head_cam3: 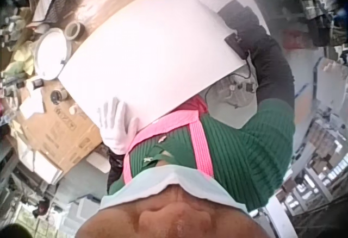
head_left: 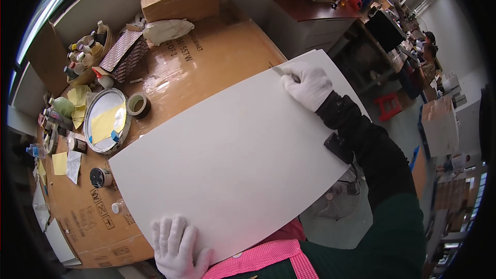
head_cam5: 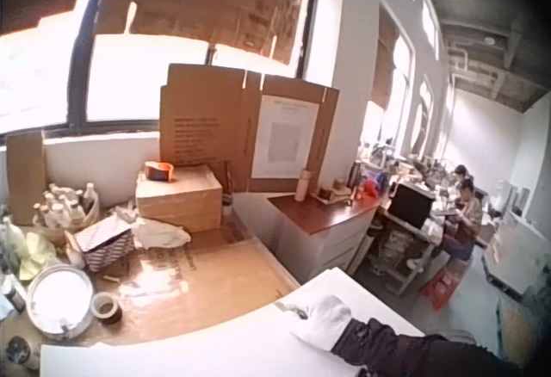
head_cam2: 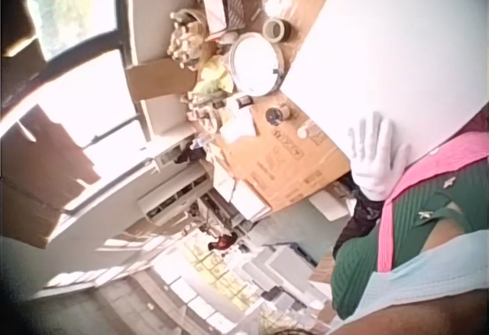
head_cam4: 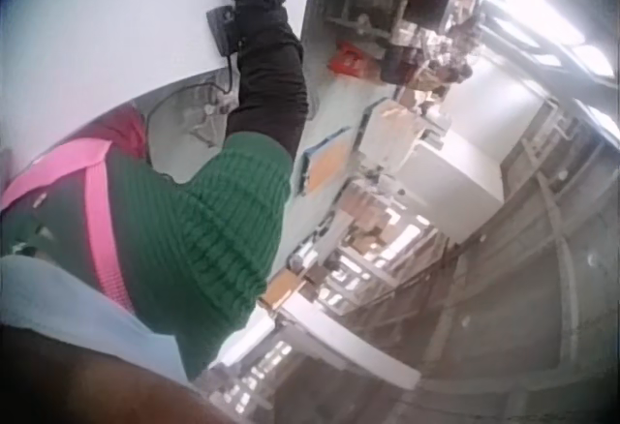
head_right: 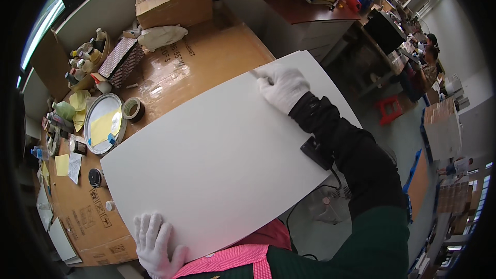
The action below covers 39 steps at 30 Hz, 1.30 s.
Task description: Scrape and clean the edges and surfaces of white furniture boards in a workshop.
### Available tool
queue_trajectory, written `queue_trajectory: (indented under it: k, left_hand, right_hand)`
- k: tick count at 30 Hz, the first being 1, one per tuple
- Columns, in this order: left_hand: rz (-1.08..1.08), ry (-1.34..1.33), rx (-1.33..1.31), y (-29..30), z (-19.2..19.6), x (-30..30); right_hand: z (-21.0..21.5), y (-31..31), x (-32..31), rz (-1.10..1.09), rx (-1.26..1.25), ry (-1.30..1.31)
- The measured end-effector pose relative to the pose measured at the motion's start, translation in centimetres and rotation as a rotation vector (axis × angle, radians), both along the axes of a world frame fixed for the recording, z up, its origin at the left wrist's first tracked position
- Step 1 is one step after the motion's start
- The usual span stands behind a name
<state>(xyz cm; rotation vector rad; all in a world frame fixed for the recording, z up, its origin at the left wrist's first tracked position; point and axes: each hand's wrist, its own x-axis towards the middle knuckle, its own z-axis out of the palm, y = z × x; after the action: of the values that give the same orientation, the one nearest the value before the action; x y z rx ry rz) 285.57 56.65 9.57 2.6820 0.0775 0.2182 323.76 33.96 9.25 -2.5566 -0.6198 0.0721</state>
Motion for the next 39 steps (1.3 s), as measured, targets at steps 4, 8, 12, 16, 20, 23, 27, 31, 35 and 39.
queue_trajectory:
  k: [4, 8, 12, 16, 20, 23, 27, 31, 35, 39]
  left_hand:
    - [-0.017, 0.006, -0.009, 0.1, -0.2, 0.3]
    - [-0.004, 0.024, 0.002, 0.1, -0.3, 0.1]
    - [-0.006, 0.025, -0.008, 0.1, -0.3, 0.2]
    - [-0.013, 0.02, -0.008, 0.2, -0.3, 0.1]
    - [-0.006, 0.016, -0.007, 0.2, -0.4, 0.1]
    - [-0.009, 0.022, -0.004, 0.2, -0.3, 0.2]
    - [-0.016, 0.029, -0.014, 0.2, -0.2, 0.2]
    - [-0.065, 0.116, 0.066, 0.4, -0.5, 0.4]
    - [-0.032, 0.067, 0.096, 0.1, -0.6, 0.2]
    - [-0.027, 0.01, 0.01, 0.3, -0.3, 0.1]
  right_hand:
    - [-1.0, -2.2, 1.9, -0.054, 0.011, -0.003]
    - [-0.8, -0.3, -0.6, -0.032, 0.054, -0.086]
    - [-0.4, -0.6, -0.6, -0.073, 0.041, -0.011]
    - [-0.8, -0.6, -0.7, -0.043, 0.023, -0.158]
    - [-0.9, -0.6, -1.2, -0.062, 0.011, -0.07]
    - [-0.6, -0.5, -1.2, -0.08, 0.04, -0.066]
    - [-0.3, -0.4, -1.4, -0.08, 0.048, -0.042]
    - [-0.8, -0.5, -1.2, -0.11, 0.075, -0.062]
    - [-1.1, -0.2, -1.4, -0.04, 0.022, -0.081]
    - [-0.1, -0.4, -0.5, -0.116, -0.027, -0.055]
